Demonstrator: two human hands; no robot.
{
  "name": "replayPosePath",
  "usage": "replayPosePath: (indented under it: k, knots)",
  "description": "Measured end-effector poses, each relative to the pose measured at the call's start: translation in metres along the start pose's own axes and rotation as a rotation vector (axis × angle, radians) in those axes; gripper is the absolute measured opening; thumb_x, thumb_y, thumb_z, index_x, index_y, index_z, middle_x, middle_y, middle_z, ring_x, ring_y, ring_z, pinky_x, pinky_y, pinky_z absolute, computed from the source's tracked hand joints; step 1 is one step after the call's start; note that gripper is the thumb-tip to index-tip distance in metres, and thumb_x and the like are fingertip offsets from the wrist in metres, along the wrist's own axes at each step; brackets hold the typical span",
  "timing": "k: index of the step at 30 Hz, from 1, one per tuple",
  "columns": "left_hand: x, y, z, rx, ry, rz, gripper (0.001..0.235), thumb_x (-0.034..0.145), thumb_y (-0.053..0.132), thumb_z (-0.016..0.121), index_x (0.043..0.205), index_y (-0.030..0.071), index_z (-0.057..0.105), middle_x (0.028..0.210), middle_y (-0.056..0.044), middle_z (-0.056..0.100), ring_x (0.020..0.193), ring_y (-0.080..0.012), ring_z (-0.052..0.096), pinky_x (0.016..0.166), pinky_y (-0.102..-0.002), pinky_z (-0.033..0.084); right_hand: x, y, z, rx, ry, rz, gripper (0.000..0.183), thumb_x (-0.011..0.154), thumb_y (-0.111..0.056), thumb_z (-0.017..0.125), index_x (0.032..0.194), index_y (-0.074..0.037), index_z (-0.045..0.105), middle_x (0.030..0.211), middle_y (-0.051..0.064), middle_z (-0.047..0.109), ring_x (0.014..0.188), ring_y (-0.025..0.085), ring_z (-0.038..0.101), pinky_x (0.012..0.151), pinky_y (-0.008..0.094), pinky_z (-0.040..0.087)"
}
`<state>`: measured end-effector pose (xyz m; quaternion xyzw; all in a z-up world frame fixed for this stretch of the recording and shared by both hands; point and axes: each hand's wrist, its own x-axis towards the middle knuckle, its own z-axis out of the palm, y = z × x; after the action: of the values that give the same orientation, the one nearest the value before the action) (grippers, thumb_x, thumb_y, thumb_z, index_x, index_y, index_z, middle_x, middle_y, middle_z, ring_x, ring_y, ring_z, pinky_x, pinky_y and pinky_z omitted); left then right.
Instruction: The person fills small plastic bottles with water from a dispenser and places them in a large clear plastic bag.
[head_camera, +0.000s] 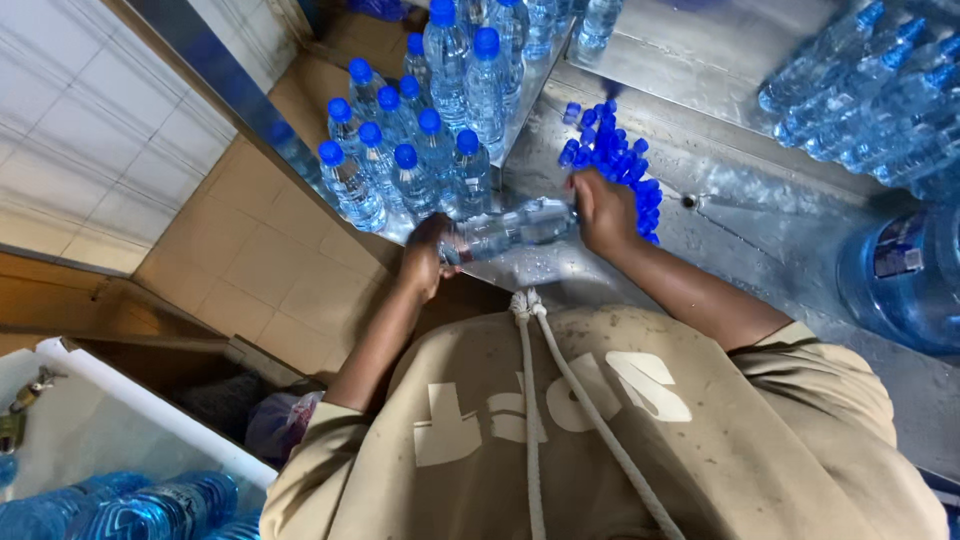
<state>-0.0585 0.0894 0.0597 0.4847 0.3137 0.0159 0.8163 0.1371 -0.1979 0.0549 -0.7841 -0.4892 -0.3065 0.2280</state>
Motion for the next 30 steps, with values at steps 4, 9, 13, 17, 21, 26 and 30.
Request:
replayPosePath:
  k: [4,9,13,17,21,26,30]
  knots:
    - [-0.013,0.022,0.005,0.151,0.104,0.366,0.022,0.11,0.027,0.06,0.1,0.011,0.072,0.079,-0.015,0.069,0.043,-0.0192,0.06,0.028,-0.025,0.038,0.011,-0.012,0.001,0.584,-0.065,0.414,0.045,0.124,-0.031,0.042,0.097,-0.013,0.073,0.081,0.014,0.071,0.075,0.037,0.067,0.072,0.046,0.054]
    - [-0.013,0.018,-0.014,0.019,0.003,-0.068,0.033,0.104,0.04,0.066,0.105,0.008,0.071,0.069,-0.016,0.071,0.045,-0.0273,0.068,0.033,-0.035,0.059,0.008,0.018,-0.002,0.18,0.126,-0.366,0.066,0.108,-0.079,0.048,0.082,-0.021,0.064,0.082,0.003,0.063,0.069,0.027,0.064,0.068,0.042,0.055]
    - [-0.01,0.022,-0.021,0.365,0.108,0.565,0.028,0.107,0.034,0.059,0.115,0.013,0.077,0.079,-0.015,0.072,0.059,-0.0306,0.072,0.042,-0.031,0.049,-0.008,0.009,0.053,0.412,-0.104,0.498,0.061,0.116,-0.043,0.043,0.075,-0.004,0.065,0.066,0.017,0.059,0.068,0.04,0.065,0.062,0.052,0.048]
    - [-0.011,0.029,-0.046,1.014,-0.068,1.393,0.037,0.105,0.04,0.066,0.119,0.008,0.08,0.116,-0.013,0.075,0.095,-0.036,0.079,0.072,-0.043,0.064,0.039,-0.07,-0.012,0.947,-0.528,1.385,0.058,0.115,-0.046,0.048,0.081,-0.002,0.066,0.05,0.007,0.048,0.032,0.02,0.045,0.037,0.039,0.035]
    - [0.021,-0.01,-0.084,0.959,-0.246,1.387,0.056,0.103,0.032,0.078,0.148,0.003,0.059,0.143,-0.026,0.062,0.133,-0.0519,0.063,0.105,-0.061,0.056,0.111,-0.097,-0.056,0.888,-0.5,1.209,0.056,0.116,-0.043,0.058,0.076,-0.006,0.067,0.049,0.007,0.055,0.039,0.019,0.056,0.042,0.032,0.043]
    - [0.059,-0.07,-0.067,0.912,0.044,1.202,0.09,0.083,0.048,0.099,0.145,0.0,0.054,0.132,-0.025,0.059,0.127,-0.0513,0.061,0.11,-0.062,0.054,0.148,-0.141,-0.006,0.603,-0.536,0.271,0.038,0.099,-0.039,0.086,0.103,-0.004,0.072,0.086,0.024,0.076,0.085,0.049,0.077,0.071,0.056,0.06]
    - [0.126,-0.132,-0.093,1.042,0.364,1.029,0.106,0.073,0.055,0.101,0.15,0.002,0.051,0.145,-0.025,0.056,0.138,-0.0452,0.059,0.117,-0.053,0.054,0.147,-0.142,0.038,0.502,-0.497,0.249,0.04,0.098,-0.044,0.082,0.106,-0.009,0.067,0.081,0.02,0.075,0.078,0.046,0.079,0.068,0.056,0.061]
